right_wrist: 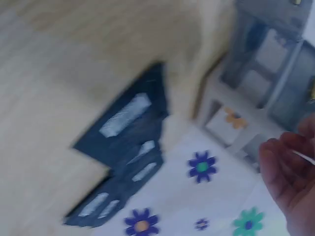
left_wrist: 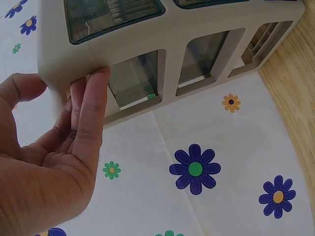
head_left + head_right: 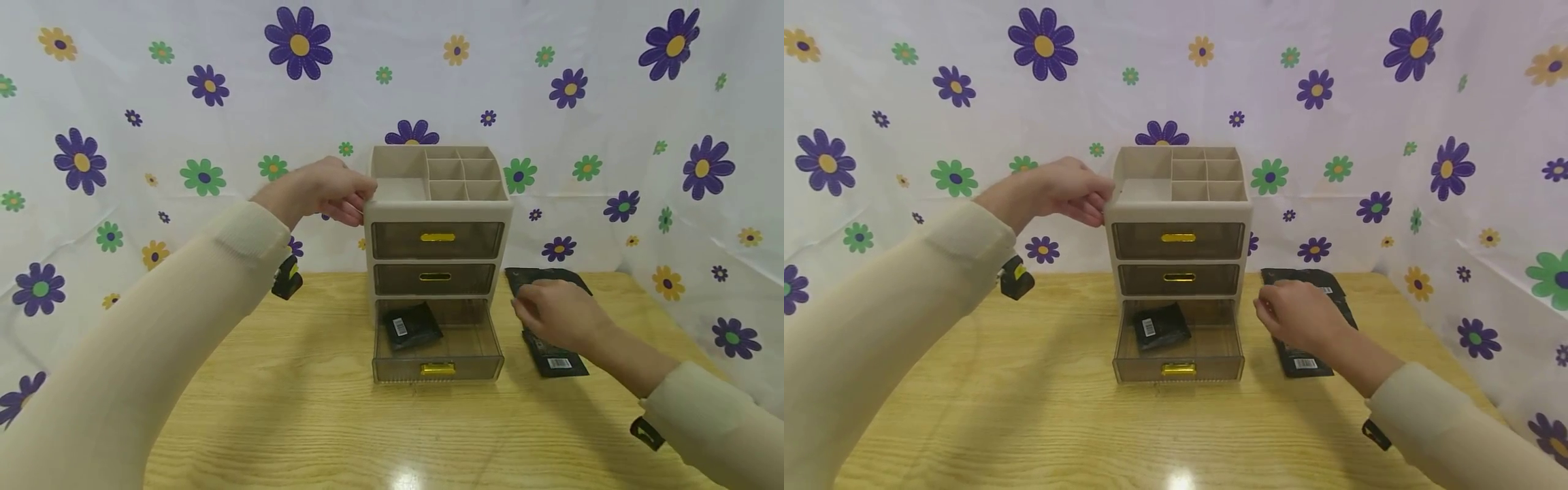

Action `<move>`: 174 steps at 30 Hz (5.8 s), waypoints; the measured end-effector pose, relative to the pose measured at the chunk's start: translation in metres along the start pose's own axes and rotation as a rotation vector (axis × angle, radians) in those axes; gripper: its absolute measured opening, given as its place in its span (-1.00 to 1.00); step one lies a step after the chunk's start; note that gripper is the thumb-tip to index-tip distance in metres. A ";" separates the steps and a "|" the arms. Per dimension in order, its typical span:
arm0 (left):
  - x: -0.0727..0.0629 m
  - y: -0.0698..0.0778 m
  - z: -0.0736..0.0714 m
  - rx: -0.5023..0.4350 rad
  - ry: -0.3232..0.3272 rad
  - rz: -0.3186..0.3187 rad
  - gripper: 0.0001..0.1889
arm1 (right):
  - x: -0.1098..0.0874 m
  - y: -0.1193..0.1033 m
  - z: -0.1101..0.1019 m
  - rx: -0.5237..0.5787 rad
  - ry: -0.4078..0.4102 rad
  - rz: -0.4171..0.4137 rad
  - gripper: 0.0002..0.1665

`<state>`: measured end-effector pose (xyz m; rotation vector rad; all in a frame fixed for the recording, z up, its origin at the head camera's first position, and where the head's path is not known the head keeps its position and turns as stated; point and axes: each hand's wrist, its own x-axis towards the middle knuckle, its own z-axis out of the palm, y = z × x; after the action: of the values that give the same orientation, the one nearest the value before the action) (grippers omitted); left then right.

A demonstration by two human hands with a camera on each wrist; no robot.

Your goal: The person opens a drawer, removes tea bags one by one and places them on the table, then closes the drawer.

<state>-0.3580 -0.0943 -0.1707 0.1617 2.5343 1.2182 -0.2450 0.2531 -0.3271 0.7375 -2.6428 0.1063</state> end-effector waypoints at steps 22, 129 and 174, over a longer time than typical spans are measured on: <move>0.000 0.002 -0.001 -0.010 -0.017 0.002 -0.66 | 0.080 -0.115 0.043 0.076 -0.363 -0.086 -0.56; 0.002 0.002 -0.001 -0.002 -0.035 0.006 -0.63 | -0.070 0.071 -0.005 -0.029 -0.029 -0.106 -0.77; 0.002 -0.001 -0.001 -0.002 -0.013 0.014 -0.63 | -0.010 -0.101 0.037 -0.261 0.185 -0.465 -0.76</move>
<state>-0.3603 -0.0948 -0.1712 0.1872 2.5250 1.2210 -0.1981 0.1644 -0.3678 1.1601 -2.1915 -0.2788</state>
